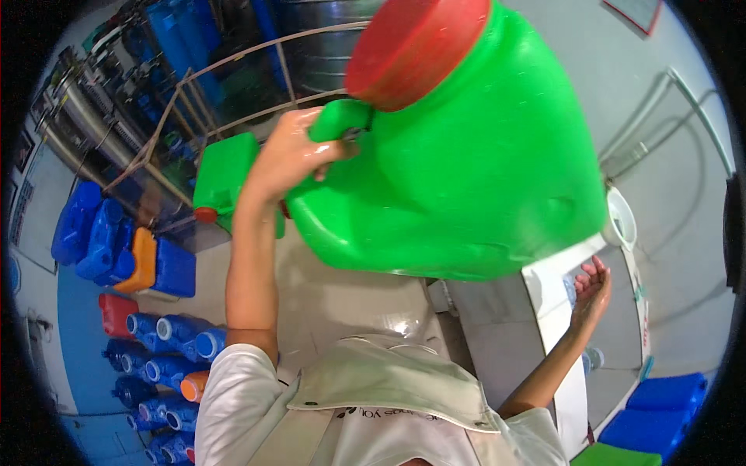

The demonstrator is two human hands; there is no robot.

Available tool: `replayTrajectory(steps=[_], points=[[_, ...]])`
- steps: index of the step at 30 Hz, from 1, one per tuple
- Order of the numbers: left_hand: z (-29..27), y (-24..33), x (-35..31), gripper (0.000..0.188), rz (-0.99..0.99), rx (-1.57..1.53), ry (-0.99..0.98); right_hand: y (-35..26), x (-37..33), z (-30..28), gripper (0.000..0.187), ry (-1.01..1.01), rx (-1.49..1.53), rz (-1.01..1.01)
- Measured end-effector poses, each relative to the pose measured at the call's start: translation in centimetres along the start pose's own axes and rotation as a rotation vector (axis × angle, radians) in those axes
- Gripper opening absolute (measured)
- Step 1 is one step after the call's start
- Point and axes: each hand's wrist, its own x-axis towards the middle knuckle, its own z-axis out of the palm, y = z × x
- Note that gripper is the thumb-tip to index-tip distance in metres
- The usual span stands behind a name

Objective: The person washes a green plastic container with a red lid at a sink. They scrub the exterior and interior with a sponge, rinse it under running water, and place it on a nearby rack. The person repeats this process with a second green container.

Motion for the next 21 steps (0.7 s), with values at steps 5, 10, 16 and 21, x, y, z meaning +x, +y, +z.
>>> replayTrajectory(steps=[5,10,16,21], points=[[-8.1,-5.3,-2.0,0.026,-0.19,0.208,0.103,6.5,2.4,9.8,0.043,-0.148,-0.135,0.188],[-10.7,-18.9,0.4,0.032,-0.435,0.525,0.114,13.9,4.4,20.0,0.035,-0.457,-0.433,0.427],[-14.2,-40.1,1.6,0.038,-0.737,0.493,0.248,25.7,6.2,30.1,0.026,-0.838,-0.587,0.545],[-14.8,-56.3,2.6,0.039,-0.936,0.253,0.424,30.4,6.0,33.9,0.022,-1.004,-0.704,0.689]])
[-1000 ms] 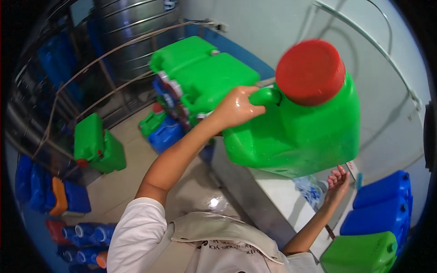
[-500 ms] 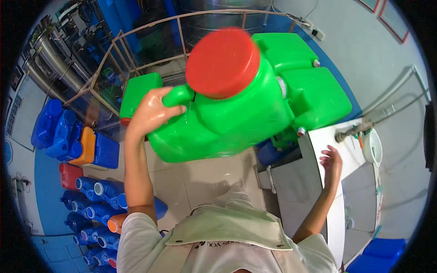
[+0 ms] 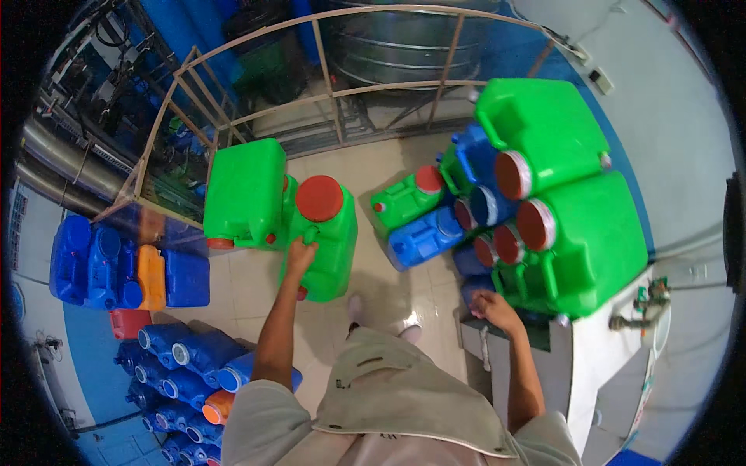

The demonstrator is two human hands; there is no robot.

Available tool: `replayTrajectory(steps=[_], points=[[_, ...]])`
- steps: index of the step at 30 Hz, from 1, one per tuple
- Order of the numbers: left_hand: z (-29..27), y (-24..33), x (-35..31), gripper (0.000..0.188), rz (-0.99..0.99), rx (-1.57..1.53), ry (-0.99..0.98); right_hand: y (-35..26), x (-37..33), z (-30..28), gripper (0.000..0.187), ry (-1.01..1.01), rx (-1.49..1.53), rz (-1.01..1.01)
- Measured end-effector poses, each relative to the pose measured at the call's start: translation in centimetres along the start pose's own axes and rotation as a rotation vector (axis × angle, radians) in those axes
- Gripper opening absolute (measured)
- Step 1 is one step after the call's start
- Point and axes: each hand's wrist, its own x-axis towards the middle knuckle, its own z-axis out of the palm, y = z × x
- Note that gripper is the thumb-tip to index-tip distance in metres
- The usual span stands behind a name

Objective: The person washes a green plastic container with a red lid at a sink. They scrub the exterior and interior with a sponge, rinse it under running water, and place it on a nearby rack. The person repeats this process with a second green container.

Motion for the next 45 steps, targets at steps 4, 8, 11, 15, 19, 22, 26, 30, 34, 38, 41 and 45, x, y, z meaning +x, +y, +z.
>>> replayTrajectory(steps=[4,8,11,15,19,22,26,30,34,38,41,45], points=[[3.9,-2.9,9.2,0.039,0.004,-0.094,-0.171,2.9,3.2,0.3,0.029,0.086,-0.083,0.23],[7.8,-7.9,18.5,0.042,0.011,0.106,-0.147,7.7,8.6,0.2,0.03,0.059,0.047,0.235],[10.3,-10.0,23.7,0.045,-0.024,0.163,-0.131,6.9,11.2,1.2,0.028,0.065,-0.085,0.359],[12.9,-14.2,29.3,0.045,-0.066,0.222,0.003,6.3,13.1,2.7,0.025,0.145,-0.066,0.266],[13.9,-16.2,32.9,0.044,0.014,0.159,0.073,8.4,13.3,2.2,0.024,0.117,-0.108,0.403],[17.9,-2.3,30.1,0.048,0.049,0.519,0.206,7.0,10.7,3.6,0.024,0.263,-0.129,0.576],[27.7,2.9,27.8,0.058,0.666,0.187,-0.322,10.1,9.2,2.7,0.028,0.216,-0.291,0.568],[35.9,3.7,24.8,0.065,0.846,0.451,-0.347,12.4,5.1,4.4,0.028,0.347,-0.162,0.645],[36.5,2.9,22.8,0.056,0.519,0.706,-0.414,15.2,-2.4,7.7,0.022,0.39,-0.133,0.445],[31.5,1.1,22.6,0.048,0.504,0.604,-0.231,19.7,-11.4,10.2,0.024,0.559,0.233,0.595],[23.1,5.4,19.6,0.039,0.662,0.479,-0.134,24.4,-18.4,12.9,0.023,0.58,0.215,0.64],[10.9,14.3,8.3,0.031,0.653,0.562,-0.132,31.4,-26.6,14.1,0.029,0.609,0.132,0.627]])
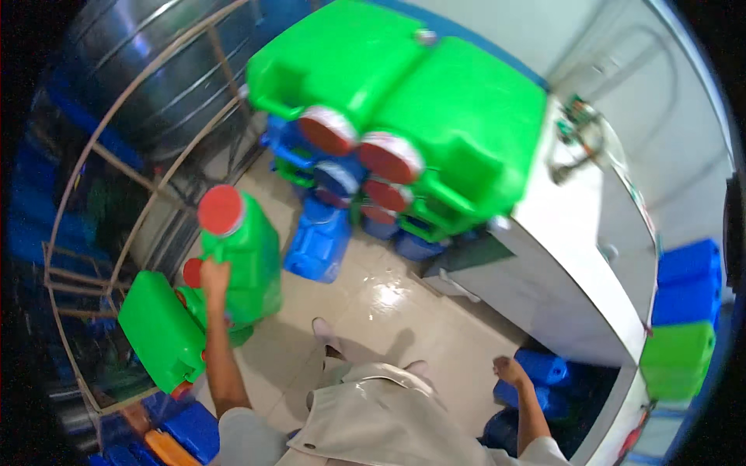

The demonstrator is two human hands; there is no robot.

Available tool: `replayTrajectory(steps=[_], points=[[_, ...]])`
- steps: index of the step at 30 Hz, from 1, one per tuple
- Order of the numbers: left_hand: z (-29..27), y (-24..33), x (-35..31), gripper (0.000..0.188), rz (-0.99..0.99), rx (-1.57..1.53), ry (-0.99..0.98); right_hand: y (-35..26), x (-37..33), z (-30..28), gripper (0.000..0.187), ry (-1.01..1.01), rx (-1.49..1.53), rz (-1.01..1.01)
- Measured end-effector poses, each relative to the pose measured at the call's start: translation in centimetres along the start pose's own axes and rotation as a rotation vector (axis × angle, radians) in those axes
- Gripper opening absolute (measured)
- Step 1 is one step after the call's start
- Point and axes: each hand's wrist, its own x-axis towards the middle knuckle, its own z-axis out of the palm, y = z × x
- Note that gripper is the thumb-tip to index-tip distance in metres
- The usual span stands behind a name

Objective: The person washes a green plastic container with a red lid at a sink. They scrub the exterior and interior with a sponge, rinse it under running water, and place it on a nearby rack. The person repeats this process with a second green container.

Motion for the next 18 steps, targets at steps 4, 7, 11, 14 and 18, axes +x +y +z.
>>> replayTrajectory(steps=[4,7,11,14,18], points=[[-17.2,13.3,-11.8,0.032,0.289,0.105,0.068,1.4,-1.6,-5.4,0.031,0.24,0.217,-0.21],[-26.5,23.6,-21.0,0.035,0.462,0.441,0.071,-2.0,-5.2,-13.2,0.028,0.334,0.235,-0.37],[-32.9,36.5,-27.8,0.025,1.103,0.358,0.123,-0.4,-9.7,-20.3,0.027,0.302,0.801,-0.426],[-36.1,44.4,-28.2,0.039,1.21,0.246,0.048,3.3,-12.9,-25.2,0.03,0.383,0.853,-0.487],[-37.2,49.5,-21.4,0.046,1.155,-0.364,0.244,4.2,-14.3,-30.4,0.029,0.444,1.002,-0.596]])
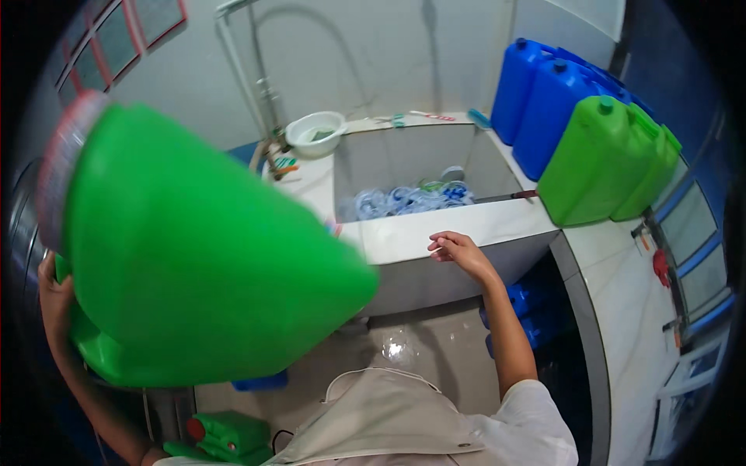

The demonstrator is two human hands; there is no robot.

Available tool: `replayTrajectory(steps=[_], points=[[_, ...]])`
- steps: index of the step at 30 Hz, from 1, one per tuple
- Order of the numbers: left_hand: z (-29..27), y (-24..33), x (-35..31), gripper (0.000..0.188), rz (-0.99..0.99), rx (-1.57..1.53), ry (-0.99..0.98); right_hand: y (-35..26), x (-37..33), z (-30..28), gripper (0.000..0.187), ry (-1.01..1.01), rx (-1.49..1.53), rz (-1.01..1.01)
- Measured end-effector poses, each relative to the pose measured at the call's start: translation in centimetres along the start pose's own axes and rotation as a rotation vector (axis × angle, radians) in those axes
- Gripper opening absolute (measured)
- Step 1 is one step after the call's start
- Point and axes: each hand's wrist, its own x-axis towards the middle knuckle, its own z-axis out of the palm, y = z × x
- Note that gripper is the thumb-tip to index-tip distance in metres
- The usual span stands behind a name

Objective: The person washes a green plastic container with a red lid at a sink. They scrub the exterior and interior with a sponge, rinse it under running water, and place it on a nearby rack. The person repeats this process with a second green container.

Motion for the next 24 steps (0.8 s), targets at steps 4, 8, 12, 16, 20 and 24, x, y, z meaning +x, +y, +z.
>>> replayTrajectory(steps=[4,8,12,16,20,24], points=[[12.8,1.0,7.1,0.04,0.129,-0.469,-0.052,-3.0,1.1,-5.8,0.029,0.155,0.034,-0.14],[30.6,10.7,9.4,0.022,0.255,-0.618,-0.102,-5.5,1.2,-12.8,0.028,0.433,0.016,-0.15],[44.6,23.7,9.0,0.024,0.254,-0.69,-0.246,-8.0,2.2,-18.0,0.026,0.628,-0.001,-0.145],[58.1,26.8,7.3,0.03,0.193,-0.657,-0.392,-10.1,7.3,-18.6,0.026,0.629,-0.013,-0.106],[66.3,28.3,5.2,0.037,0.125,-0.414,-0.481,-11.1,14.8,-18.6,0.022,0.455,-0.054,-0.104],[70.0,27.7,2.5,0.038,0.112,-0.347,-0.54,-13.8,24.1,-15.4,0.02,0.108,-0.176,-0.153]])
